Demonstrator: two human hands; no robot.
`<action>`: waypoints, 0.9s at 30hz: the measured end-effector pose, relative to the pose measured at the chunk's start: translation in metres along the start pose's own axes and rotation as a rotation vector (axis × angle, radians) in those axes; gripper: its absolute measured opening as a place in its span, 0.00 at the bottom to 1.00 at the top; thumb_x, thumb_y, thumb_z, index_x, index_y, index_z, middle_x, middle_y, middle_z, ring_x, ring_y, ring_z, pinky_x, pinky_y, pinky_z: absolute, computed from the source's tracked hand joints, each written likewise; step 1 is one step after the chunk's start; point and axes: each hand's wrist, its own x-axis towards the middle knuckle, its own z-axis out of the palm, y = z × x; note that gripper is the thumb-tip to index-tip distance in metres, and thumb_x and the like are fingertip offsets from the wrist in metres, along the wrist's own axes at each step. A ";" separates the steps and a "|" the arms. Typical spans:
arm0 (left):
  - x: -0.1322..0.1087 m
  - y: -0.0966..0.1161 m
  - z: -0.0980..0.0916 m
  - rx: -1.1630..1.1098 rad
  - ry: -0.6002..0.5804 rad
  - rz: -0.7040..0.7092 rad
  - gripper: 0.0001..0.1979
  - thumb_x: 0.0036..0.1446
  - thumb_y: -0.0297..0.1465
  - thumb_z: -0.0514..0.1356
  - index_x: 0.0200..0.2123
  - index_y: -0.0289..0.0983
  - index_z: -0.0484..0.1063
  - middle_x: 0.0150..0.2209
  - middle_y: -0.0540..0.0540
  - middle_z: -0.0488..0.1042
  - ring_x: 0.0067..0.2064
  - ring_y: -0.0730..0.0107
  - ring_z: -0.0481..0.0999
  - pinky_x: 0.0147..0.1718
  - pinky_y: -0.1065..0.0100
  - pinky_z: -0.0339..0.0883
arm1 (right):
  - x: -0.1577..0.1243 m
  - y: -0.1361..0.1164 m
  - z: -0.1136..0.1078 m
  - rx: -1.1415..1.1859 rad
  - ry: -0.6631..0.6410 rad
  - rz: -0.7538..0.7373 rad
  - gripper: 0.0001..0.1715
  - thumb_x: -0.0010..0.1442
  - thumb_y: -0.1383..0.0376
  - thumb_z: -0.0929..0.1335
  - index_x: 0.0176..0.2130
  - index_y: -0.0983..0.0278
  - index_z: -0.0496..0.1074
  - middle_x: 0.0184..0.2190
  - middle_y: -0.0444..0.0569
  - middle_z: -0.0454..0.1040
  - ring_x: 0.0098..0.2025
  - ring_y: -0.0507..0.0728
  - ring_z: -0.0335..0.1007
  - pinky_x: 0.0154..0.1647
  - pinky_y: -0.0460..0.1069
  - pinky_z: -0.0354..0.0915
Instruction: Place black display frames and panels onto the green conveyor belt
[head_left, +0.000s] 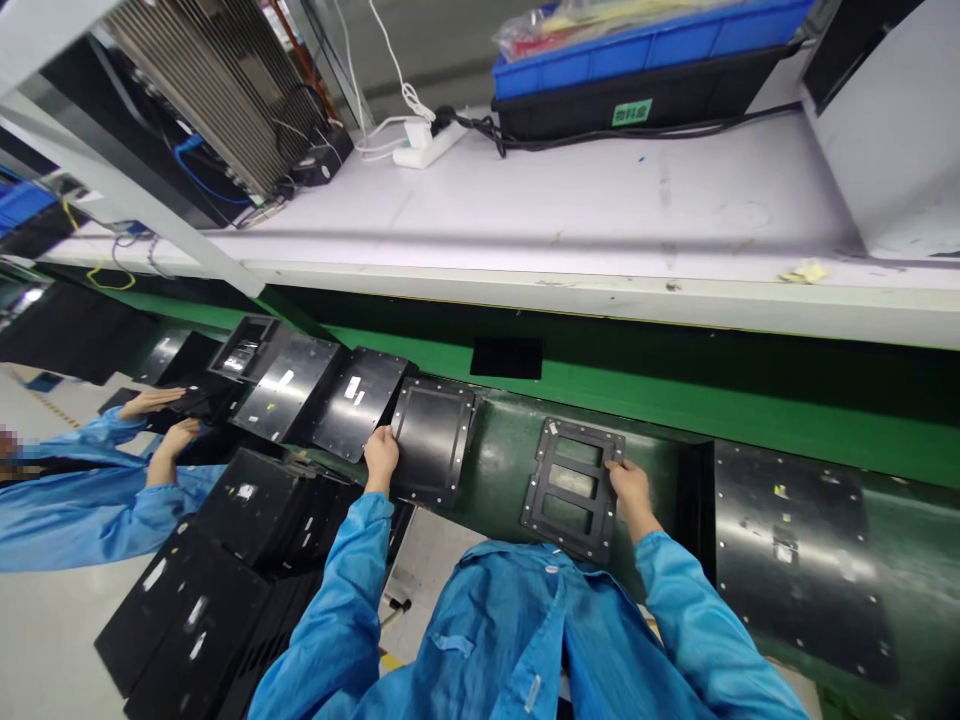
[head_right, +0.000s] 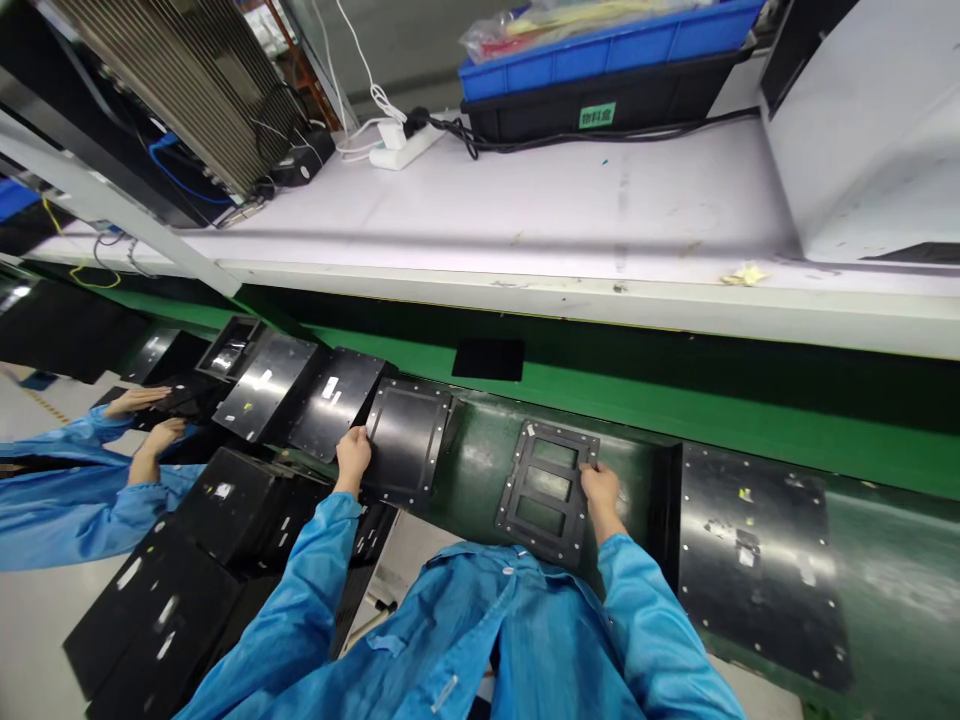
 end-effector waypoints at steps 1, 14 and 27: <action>-0.002 0.000 0.006 -0.013 0.033 -0.014 0.19 0.74 0.33 0.50 0.48 0.35 0.81 0.44 0.34 0.83 0.49 0.51 0.81 0.48 0.61 0.68 | 0.001 0.000 0.002 -0.060 -0.001 -0.008 0.21 0.51 0.59 0.71 0.42 0.66 0.85 0.41 0.62 0.85 0.44 0.68 0.80 0.41 0.54 0.68; 0.008 0.151 0.062 -0.423 0.140 0.555 0.14 0.66 0.25 0.54 0.50 0.37 0.77 0.56 0.36 0.72 0.61 0.57 0.73 0.64 0.58 0.66 | -0.023 0.017 0.015 -0.420 0.055 -0.207 0.27 0.61 0.60 0.67 0.56 0.66 0.80 0.55 0.63 0.79 0.59 0.69 0.74 0.62 0.58 0.68; 0.143 0.278 0.153 -0.071 -0.426 -0.129 0.58 0.50 0.41 0.80 0.63 0.20 0.42 0.70 0.11 0.45 0.74 0.25 0.41 0.69 0.35 0.48 | -0.105 0.064 -0.004 -0.100 -0.096 0.100 0.15 0.58 0.57 0.69 0.42 0.58 0.82 0.44 0.50 0.85 0.45 0.63 0.80 0.49 0.54 0.71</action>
